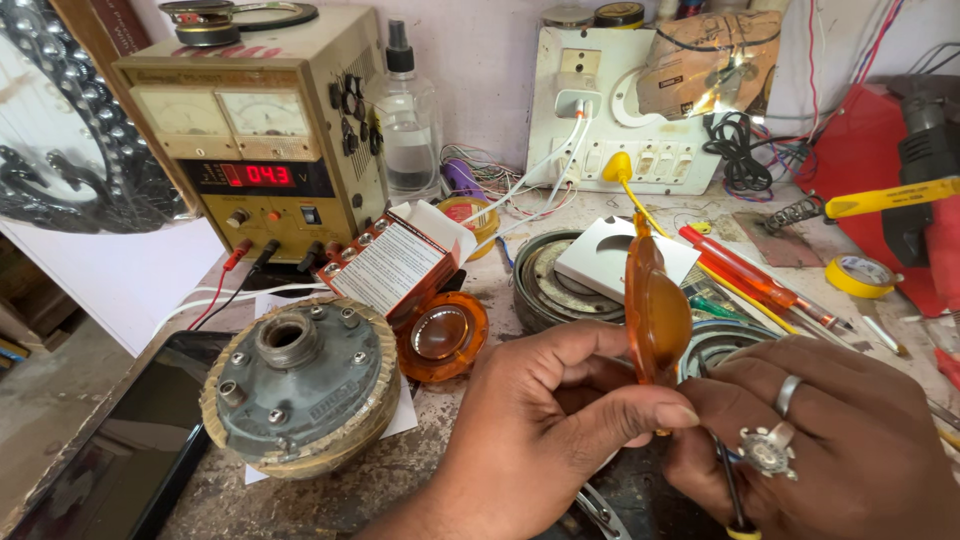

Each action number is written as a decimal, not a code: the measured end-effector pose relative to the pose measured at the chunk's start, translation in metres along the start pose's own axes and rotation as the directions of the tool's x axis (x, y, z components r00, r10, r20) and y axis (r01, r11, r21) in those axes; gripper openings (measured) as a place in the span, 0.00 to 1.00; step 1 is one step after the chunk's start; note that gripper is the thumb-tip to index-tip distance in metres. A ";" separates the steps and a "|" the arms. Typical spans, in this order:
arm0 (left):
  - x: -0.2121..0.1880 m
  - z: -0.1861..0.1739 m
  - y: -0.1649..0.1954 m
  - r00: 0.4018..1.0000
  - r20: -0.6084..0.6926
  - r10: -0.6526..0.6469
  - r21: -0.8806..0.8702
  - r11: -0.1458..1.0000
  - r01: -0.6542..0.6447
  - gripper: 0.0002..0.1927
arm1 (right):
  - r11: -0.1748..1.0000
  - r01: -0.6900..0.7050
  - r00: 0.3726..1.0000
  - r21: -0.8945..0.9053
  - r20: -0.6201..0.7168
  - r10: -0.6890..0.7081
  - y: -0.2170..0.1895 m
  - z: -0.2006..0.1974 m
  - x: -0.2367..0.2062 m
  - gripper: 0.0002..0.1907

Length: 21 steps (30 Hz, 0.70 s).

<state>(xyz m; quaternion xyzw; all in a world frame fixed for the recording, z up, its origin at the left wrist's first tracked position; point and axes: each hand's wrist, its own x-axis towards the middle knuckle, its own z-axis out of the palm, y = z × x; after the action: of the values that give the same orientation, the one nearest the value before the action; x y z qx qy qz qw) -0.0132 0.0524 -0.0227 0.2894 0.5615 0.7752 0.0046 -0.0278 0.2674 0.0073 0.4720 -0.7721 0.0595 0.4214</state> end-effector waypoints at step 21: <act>0.003 -0.007 0.006 0.999 -0.026 -0.024 -0.078 0.997 0.022 0.13 | 0.895 -0.307 0.950 0.323 0.043 0.310 0.002 -0.001 -0.001 0.18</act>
<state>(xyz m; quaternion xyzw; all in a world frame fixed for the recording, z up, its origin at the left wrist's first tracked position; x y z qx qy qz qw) -0.0172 0.0455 -0.0173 0.2721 0.5342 0.8002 0.0172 -0.0286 0.2700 0.0080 0.4065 -0.8145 0.2545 0.3265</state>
